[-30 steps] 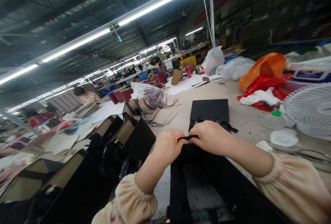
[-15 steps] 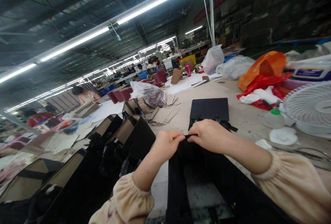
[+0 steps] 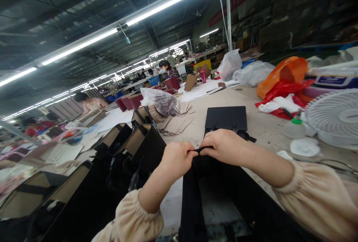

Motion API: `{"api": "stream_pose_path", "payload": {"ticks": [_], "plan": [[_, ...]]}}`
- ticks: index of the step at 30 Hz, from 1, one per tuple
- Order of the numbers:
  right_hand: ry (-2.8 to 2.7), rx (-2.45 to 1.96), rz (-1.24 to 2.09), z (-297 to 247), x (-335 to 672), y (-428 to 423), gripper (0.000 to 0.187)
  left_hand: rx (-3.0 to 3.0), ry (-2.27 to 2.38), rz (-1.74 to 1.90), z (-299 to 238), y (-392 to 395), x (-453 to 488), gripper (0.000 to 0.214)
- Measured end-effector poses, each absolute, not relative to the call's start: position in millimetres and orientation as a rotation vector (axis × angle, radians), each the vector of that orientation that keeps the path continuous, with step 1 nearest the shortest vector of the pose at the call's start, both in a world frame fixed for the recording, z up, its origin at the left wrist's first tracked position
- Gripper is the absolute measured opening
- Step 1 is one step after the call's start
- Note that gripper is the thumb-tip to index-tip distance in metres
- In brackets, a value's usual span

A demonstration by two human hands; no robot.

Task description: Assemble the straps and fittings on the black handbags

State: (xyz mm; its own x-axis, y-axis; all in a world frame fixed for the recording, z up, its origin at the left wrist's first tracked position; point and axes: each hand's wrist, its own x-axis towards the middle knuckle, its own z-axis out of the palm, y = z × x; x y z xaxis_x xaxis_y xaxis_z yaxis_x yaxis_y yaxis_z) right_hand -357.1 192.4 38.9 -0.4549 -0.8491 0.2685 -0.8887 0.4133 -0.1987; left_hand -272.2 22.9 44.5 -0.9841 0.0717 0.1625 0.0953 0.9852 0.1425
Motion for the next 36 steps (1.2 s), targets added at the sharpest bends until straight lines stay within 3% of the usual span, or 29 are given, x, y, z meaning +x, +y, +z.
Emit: {"api": "stream_pose_path", "payload": {"ticks": [10, 16, 20, 24, 29, 36], "plan": [[-2.454, 1.54, 0.317, 37.7, -351.7, 182.4, 0.023, -0.024, -2.883, -0.13, 31.9, 31.2, -276.6, 0.018], [-2.671, 1.502, 0.466, 37.0, -361.4, 191.1, 0.028, 0.018, -2.902, -0.245, 33.7, 28.2, -275.4, 0.017], [-2.76, 1.549, 0.735, 38.4, -364.8, 208.9, 0.055, -0.073, -2.91, -0.443, 35.9, 22.9, -271.8, 0.016], [-2.743, 1.526, 0.714, 41.9, -360.5, 216.0, 0.038, -0.101, -2.925, -0.624, 39.1, 22.2, -273.2, 0.037], [-2.632, 1.497, 0.511, 41.6, -356.2, 206.7, 0.021, -0.15, -2.922, -0.469, 40.9, 27.9, -280.2, 0.016], [-2.575, 1.426, 0.233, 39.3, -350.2, 197.6, 0.026, -0.116, -2.843, -0.509, 30.9, 26.9, -281.9, 0.012]]}}
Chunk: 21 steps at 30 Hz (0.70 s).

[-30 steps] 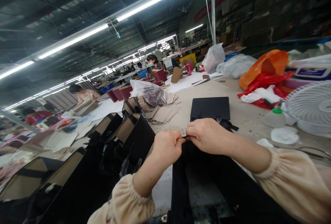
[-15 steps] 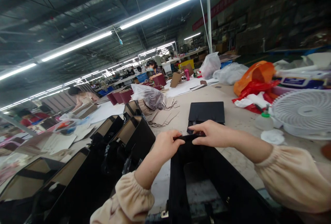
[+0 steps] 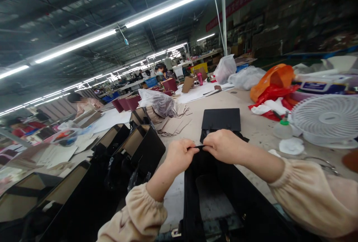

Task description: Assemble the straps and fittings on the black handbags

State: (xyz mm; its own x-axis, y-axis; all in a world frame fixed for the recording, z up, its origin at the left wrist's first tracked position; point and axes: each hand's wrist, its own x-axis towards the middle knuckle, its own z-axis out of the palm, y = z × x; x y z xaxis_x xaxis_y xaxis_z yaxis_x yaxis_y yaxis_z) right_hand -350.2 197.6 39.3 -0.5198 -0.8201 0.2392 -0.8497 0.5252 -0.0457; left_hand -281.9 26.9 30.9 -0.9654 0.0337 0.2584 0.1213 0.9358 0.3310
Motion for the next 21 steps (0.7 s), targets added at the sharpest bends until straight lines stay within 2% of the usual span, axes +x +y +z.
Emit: {"api": "stream_pose_path", "payload": {"ticks": [8, 12, 16, 21], "plan": [[-2.71, 1.408, 0.279, 43.3, -357.5, 199.2, 0.03, -0.104, -2.909, -0.52, 34.0, 19.3, -281.8, 0.023], [-2.761, 1.366, 0.157, 48.5, -352.3, 210.6, 0.044, -0.2, -2.991, -0.217, 46.9, 18.7, -271.6, 0.03], [-2.71, 1.324, -0.043, 47.7, -342.6, 208.8, 0.037, -0.144, -3.011, 0.097, 48.0, 23.7, -268.0, 0.029], [-2.665, 1.269, -0.057, 46.4, -337.9, 197.3, 0.037, 0.011, -2.999, 0.208, 44.0, 26.9, -268.0, 0.028]]}}
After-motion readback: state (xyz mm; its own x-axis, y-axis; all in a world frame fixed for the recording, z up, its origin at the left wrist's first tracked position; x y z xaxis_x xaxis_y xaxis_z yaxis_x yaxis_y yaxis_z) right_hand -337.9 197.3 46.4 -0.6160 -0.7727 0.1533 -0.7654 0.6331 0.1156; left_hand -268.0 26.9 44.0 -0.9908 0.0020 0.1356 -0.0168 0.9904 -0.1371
